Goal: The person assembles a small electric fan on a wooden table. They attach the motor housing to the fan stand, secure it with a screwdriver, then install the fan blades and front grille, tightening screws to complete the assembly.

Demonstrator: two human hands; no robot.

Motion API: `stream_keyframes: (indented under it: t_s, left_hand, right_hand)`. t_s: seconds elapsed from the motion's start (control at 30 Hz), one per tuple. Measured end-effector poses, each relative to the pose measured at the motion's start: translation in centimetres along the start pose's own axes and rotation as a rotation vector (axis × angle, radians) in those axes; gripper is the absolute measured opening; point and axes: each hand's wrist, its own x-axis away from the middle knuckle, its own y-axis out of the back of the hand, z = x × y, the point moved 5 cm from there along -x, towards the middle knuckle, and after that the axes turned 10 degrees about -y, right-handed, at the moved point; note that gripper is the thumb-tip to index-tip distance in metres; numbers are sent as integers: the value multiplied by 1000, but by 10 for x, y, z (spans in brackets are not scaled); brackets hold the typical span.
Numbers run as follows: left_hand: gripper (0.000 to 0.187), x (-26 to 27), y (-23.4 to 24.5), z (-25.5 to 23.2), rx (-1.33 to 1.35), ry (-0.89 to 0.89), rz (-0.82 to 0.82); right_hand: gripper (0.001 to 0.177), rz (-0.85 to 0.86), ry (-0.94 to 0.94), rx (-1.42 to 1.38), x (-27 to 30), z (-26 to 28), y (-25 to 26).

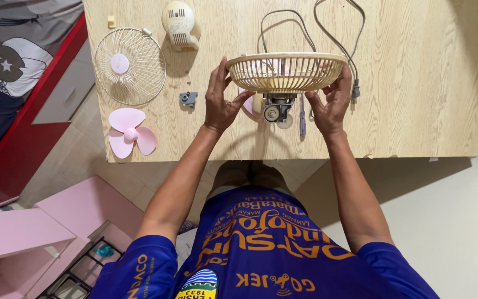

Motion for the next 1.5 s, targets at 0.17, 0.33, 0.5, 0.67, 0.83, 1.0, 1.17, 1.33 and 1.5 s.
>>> stream_keyframes:
  t_s: [0.17,0.33,0.5,0.67,0.83,1.0,1.17,1.33,1.5]
  left_hand:
    - [98,-5,2,1,-20,-21,2]
    - [97,-13,0,5,-89,-14,-5]
    - [96,-21,-5,19,-98,93,19]
    - [95,-27,-4,24,-70,104,24]
    - [98,-26,-3,18,-58,103,15]
    - [99,-23,7,-5,-211,-7,-102]
    - [66,-17,6,-38,-128,-75,-28]
    - [58,-15,3,-66,-36,-90,38]
    - [54,-17,-6,-70,35,-30,86]
  right_hand:
    - [90,-12,9,96,-3,3,0]
    - [89,-24,-43,99,-12,4,-4]
    - [93,-76,-170,213,-24,-2,-5]
    - [93,-71,-211,166,-29,-6,-9]
    - [93,-106,-212,183,-16,-15,-7]
    - [56,-181,-166,216,24,-13,-5]
    - [40,-23,-36,227,55,18,-24]
    - [45,-45,0,223,60,39,-44]
    - [46,-102,-18,217,65,35,-49]
